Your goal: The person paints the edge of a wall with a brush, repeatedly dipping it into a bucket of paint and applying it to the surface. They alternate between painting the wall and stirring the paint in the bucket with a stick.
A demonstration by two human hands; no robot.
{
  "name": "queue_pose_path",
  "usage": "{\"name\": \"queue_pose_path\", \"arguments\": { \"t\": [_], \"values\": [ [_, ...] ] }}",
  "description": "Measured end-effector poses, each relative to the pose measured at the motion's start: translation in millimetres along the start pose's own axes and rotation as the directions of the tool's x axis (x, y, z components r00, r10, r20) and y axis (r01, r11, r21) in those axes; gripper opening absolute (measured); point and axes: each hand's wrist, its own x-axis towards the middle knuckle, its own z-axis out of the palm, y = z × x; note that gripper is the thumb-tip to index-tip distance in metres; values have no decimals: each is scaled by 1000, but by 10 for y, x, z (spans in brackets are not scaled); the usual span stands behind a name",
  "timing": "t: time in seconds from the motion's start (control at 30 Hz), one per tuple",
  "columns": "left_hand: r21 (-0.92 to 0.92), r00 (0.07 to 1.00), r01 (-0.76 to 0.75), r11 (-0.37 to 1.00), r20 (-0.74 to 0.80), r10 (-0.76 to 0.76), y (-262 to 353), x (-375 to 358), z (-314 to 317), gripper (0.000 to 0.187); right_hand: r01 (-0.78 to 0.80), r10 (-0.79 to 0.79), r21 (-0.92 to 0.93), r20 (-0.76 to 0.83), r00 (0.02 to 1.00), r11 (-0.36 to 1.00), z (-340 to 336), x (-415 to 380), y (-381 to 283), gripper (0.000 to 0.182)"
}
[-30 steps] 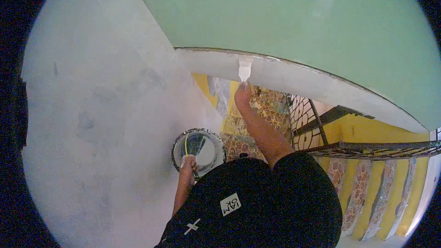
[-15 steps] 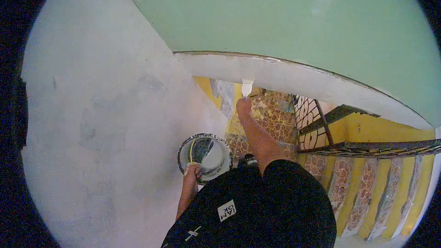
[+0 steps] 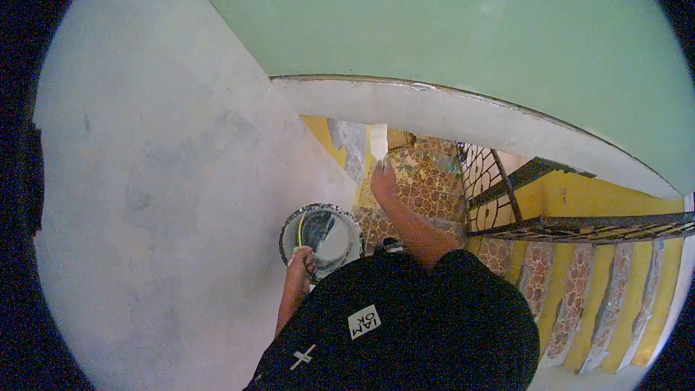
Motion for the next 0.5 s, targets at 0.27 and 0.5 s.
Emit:
{"name": "queue_pose_path", "arguments": {
  "t": [0.27,0.5],
  "values": [
    [150,1000,7,989,-11,-6,-7,22,-12,15,173,-124,228,-217,968,958,-504,788,-696,28],
    [121,999,-37,992,-33,42,17,-83,3,11,-335,335,3,12,942,942,-175,645,253,40]
  ]
}}
